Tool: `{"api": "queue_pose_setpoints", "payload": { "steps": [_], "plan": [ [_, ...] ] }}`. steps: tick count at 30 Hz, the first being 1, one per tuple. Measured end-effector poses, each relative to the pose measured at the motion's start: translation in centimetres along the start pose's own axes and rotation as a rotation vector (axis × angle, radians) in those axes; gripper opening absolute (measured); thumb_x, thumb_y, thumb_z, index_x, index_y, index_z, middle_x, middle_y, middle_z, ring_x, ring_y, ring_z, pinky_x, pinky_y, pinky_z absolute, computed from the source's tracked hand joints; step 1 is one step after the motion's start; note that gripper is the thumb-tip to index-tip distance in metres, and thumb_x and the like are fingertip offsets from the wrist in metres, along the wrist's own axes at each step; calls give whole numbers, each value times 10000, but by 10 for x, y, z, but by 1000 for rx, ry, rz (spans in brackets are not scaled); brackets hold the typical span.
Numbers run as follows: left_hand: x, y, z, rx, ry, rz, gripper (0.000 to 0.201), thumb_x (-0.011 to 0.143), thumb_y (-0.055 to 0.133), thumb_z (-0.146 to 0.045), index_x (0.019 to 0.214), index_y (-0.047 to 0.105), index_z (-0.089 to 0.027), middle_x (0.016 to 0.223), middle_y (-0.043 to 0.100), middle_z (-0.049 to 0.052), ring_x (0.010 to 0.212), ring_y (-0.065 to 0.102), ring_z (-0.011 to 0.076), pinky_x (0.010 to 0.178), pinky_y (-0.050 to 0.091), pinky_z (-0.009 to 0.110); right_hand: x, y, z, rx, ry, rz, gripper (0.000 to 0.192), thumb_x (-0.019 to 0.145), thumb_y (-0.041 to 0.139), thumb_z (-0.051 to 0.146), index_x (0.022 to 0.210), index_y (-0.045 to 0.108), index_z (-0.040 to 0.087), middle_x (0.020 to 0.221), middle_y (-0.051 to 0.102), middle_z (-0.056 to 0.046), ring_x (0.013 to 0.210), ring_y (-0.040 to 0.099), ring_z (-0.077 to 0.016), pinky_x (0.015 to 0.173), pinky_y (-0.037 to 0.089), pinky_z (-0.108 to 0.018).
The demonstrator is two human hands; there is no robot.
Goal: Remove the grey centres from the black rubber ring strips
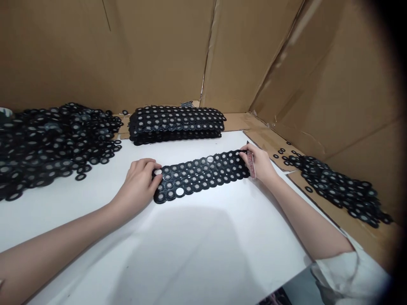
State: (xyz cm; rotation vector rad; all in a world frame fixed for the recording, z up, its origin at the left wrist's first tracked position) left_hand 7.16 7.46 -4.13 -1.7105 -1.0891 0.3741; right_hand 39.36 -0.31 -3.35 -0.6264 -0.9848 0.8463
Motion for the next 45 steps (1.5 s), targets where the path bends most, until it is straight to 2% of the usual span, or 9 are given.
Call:
{"api": "queue_pose_setpoints", "payload": {
  "steps": [6, 15, 23, 26, 29, 32, 39, 41, 45],
  "plan": [
    [4, -3, 3, -255, -69, 55, 133, 798, 382, -231, 897, 468, -212, 915, 544, 30, 922, 487, 206, 807, 387, 382, 0, -6, -2, -63, 72, 84, 155, 760, 472, 319, 776, 576, 205, 649, 593, -29, 629, 528, -180, 606, 376, -290],
    [6, -2, -11, -843, -141, 162, 256, 732, 466, -180, 982, 414, -202, 886, 512, 14, 824, 519, 133, 726, 428, 283, 3, -10, -11, -177, 150, 91, 217, 725, 497, 274, 864, 644, 195, 767, 652, -70, 738, 567, -221, 670, 404, -328],
    [8, 4, -3, -915, -211, 182, 537, 666, 547, -169, 1172, 367, -170, 1051, 501, 71, 833, 502, 127, 750, 423, 286, 3, -3, -18, -154, 158, 136, 213, 735, 504, 303, 852, 637, 184, 754, 650, -69, 746, 573, -221, 691, 416, -337],
    [10, 4, -2, -931, -246, 210, 620, 654, 566, -176, 1226, 328, -145, 1056, 520, 86, 814, 514, 131, 735, 432, 292, 4, -3, -15, -180, 83, 25, 215, 759, 497, 350, 824, 626, 191, 775, 647, -72, 846, 550, -253, 777, 385, -394],
    [10, 4, -4, -926, -275, 225, 620, 643, 565, -161, 1218, 334, -135, 1017, 536, 82, 811, 531, 138, 741, 438, 301, 1, -5, 0, -43, 6, -132, 290, 821, 415, 395, 946, 591, 203, 866, 633, -73, 893, 535, -235, 829, 362, -411],
    [8, 3, -7, -882, -250, 205, 548, 649, 547, -159, 1171, 381, -149, 954, 541, 56, 812, 543, 143, 747, 438, 302, -6, -2, 33, 301, -64, -40, 382, 868, 314, 420, 1087, 533, 197, 797, 601, -49, 757, 556, -169, 743, 420, -330],
    [0, 4, -6, -608, -164, 83, 441, 679, 510, -177, 1112, 431, -201, 756, 525, -24, 654, 487, 117, 652, 400, 266, -21, 29, 127, 750, 16, 358, 447, 853, 317, 482, 826, 652, 188, 651, 596, -29, 629, 538, -126, 622, 428, -269],
    [1, 6, -4, -607, -153, 93, 427, 677, 504, -169, 1095, 428, -200, 745, 526, -28, 634, 475, 112, 621, 387, 252, -21, 40, 140, 838, 25, 370, 386, 832, 381, 470, 750, 613, 173, 595, 580, -11, 559, 518, -109, 564, 417, -247],
    [2, 7, -4, -651, -156, 124, 326, 673, 484, -138, 990, 436, -192, 735, 536, -30, 629, 478, 109, 592, 372, 237, -21, 56, 143, 885, 26, 262, 311, 777, 499, 434, 610, 489, 172, 449, 456, 50, 454, 460, -80, 521, 396, -222]
  ]
}}
Point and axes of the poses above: each hand's wrist, its own x-axis towards the middle knuckle, its own y-axis out of the palm, z = x × y, the point moved 2 cm from there along x, towards the middle knuckle
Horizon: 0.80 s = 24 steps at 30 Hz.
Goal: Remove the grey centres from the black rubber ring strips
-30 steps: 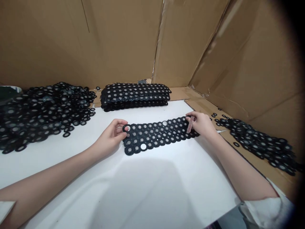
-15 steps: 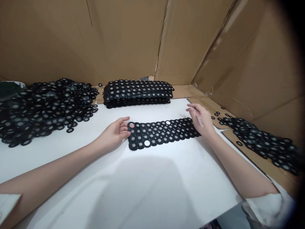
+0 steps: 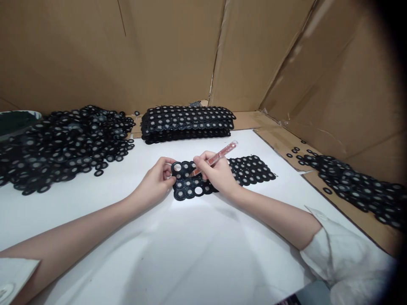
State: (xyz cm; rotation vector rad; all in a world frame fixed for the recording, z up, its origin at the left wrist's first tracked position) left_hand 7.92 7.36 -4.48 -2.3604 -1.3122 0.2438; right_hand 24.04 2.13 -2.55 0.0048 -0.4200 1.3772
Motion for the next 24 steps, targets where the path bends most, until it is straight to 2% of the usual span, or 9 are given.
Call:
{"api": "queue_pose_setpoints", "payload": {
  "steps": [2, 7, 12, 18, 24],
  "plan": [
    [0, 1, -2, -30, -16, -5, 292, 664, 480, -120, 945, 437, -188, 726, 536, -31, 633, 482, 107, 587, 368, 232, 0, 1, -5, 39, -6, 10, 264, 782, 501, 399, 646, 487, 174, 503, 501, 39, 505, 500, -88, 548, 411, -223],
    [0, 1, -5, -77, -69, -21, 294, 649, 477, -88, 923, 420, -178, 734, 535, -29, 614, 472, 95, 572, 363, 226, -5, 4, -13, 61, 46, 177, 98, 787, 473, 254, 755, 514, 171, 721, 600, -14, 660, 568, -110, 617, 434, -239],
    [1, 1, -3, -64, -84, -37, 305, 646, 484, -99, 930, 411, -180, 750, 540, -25, 627, 481, 100, 584, 372, 235, -8, 4, -16, -24, 64, 203, 37, 769, 443, 201, 796, 466, 194, 722, 568, 4, 664, 544, -115, 594, 398, -238],
    [-3, 9, -2, 28, -87, -137, 326, 686, 483, -149, 995, 395, -200, 784, 554, -7, 699, 517, 140, 620, 393, 270, -9, 3, -14, -100, 14, 227, 49, 760, 405, 176, 797, 409, 209, 697, 496, 31, 612, 463, -95, 555, 338, -220],
    [-9, 14, -9, 99, -78, -157, 359, 724, 504, -214, 1061, 379, -198, 801, 576, 11, 730, 545, 171, 655, 392, 303, -10, 6, -10, -137, 17, 264, 89, 736, 385, 144, 789, 387, 216, 657, 435, 49, 534, 377, -81, 517, 295, -209]
  ]
}}
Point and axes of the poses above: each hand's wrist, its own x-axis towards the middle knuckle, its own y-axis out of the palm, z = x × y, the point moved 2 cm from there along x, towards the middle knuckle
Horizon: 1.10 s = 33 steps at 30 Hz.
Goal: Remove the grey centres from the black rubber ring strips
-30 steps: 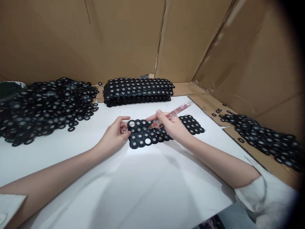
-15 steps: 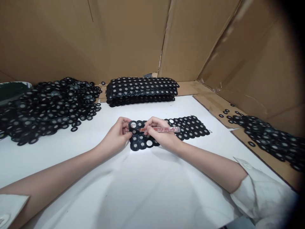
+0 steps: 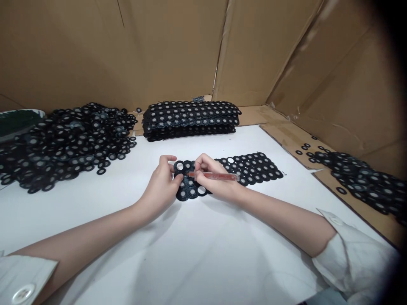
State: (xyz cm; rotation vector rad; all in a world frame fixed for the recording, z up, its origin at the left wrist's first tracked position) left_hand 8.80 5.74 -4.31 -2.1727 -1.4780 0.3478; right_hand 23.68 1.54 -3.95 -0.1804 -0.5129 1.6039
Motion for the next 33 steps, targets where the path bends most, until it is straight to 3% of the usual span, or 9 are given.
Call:
{"api": "queue_pose_setpoints", "payload": {
  "steps": [10, 18, 23, 27, 33],
  "plan": [
    [1, -3, 1, 32, -74, -56, 228, 700, 526, -217, 881, 388, -203, 726, 489, -19, 629, 477, 127, 567, 357, 255, -4, 12, 8, -126, -121, 30, 87, 757, 345, 126, 772, 348, 212, 679, 396, 35, 572, 361, -90, 538, 273, -214],
    [-9, -3, -8, -89, -136, 60, 212, 741, 493, -244, 912, 378, -194, 607, 393, -58, 528, 388, 92, 492, 308, 223, -1, 12, 4, -40, -47, 45, 62, 774, 346, 165, 804, 360, 217, 625, 391, 45, 510, 343, -87, 481, 251, -210],
    [-9, -2, -2, -97, -27, 100, 367, 732, 527, -252, 1022, 305, -216, 671, 462, -52, 577, 446, 102, 522, 354, 222, -2, 8, 5, 39, 0, -7, 60, 743, 388, 176, 787, 397, 215, 673, 462, 44, 537, 393, -82, 503, 298, -208],
    [-8, -5, 0, -152, 13, 56, 367, 768, 482, -258, 1073, 283, -223, 848, 540, 4, 689, 537, 128, 587, 414, 256, -5, 3, 2, 274, 55, 9, 38, 758, 385, 179, 772, 368, 211, 614, 477, 47, 547, 450, -88, 516, 343, -211],
    [-5, -10, -4, -258, -76, -34, 370, 781, 480, -269, 1111, 323, -211, 892, 527, 12, 779, 561, 134, 666, 446, 269, -6, 5, 2, 328, 87, 57, 64, 748, 419, 159, 766, 383, 208, 619, 516, 42, 624, 540, -107, 627, 421, -265]
  ]
}}
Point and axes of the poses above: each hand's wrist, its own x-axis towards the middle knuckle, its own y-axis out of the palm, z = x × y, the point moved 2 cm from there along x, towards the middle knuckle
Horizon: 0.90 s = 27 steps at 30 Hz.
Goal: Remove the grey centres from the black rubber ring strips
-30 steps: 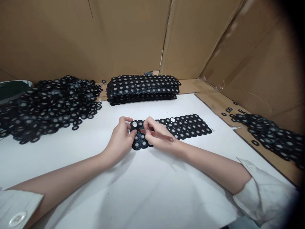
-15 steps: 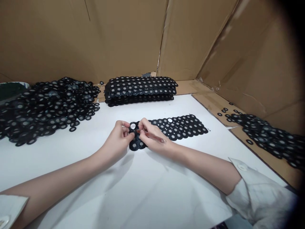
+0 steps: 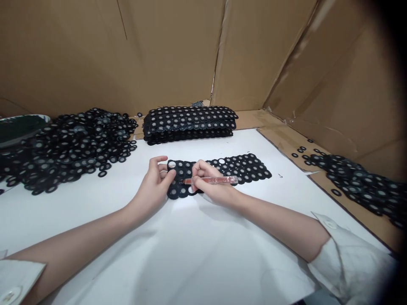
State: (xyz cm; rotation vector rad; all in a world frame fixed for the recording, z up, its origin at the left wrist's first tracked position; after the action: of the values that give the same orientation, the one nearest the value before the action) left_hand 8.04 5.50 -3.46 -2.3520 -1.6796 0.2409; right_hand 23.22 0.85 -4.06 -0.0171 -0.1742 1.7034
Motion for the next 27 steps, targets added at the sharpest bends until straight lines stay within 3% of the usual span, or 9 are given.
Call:
{"api": "queue_pose_setpoints", "payload": {
  "steps": [7, 12, 17, 27],
  "plan": [
    [-12, -10, 1, -131, -251, 14, 442, 689, 603, -227, 1080, 413, -151, 850, 565, 37, 756, 584, 154, 679, 446, 283, -2, 3, 2, -36, 22, -5, 73, 754, 442, 203, 781, 375, 214, 649, 539, 32, 637, 541, -114, 602, 406, -259],
    [-13, -14, -2, -13, -222, 8, 506, 677, 601, -249, 1131, 391, -176, 685, 535, -28, 546, 521, 108, 505, 389, 232, 0, 6, -3, -134, 15, -26, 81, 735, 458, 199, 780, 392, 217, 629, 512, 36, 591, 498, -110, 565, 374, -244],
    [-8, -10, -5, 49, -208, 15, 543, 646, 603, -187, 1142, 383, -162, 697, 543, -19, 593, 553, 131, 535, 405, 245, -3, 12, -2, -204, -20, -53, 56, 750, 437, 211, 779, 390, 221, 633, 464, 38, 575, 449, -103, 552, 341, -234],
    [-17, -5, -5, -222, -219, 58, 264, 722, 512, -114, 944, 395, -193, 704, 616, -3, 647, 596, 142, 593, 433, 252, -7, 24, 9, -218, -94, 8, 88, 776, 369, 157, 809, 330, 228, 619, 350, 59, 505, 326, -77, 470, 265, -204]
  ]
}}
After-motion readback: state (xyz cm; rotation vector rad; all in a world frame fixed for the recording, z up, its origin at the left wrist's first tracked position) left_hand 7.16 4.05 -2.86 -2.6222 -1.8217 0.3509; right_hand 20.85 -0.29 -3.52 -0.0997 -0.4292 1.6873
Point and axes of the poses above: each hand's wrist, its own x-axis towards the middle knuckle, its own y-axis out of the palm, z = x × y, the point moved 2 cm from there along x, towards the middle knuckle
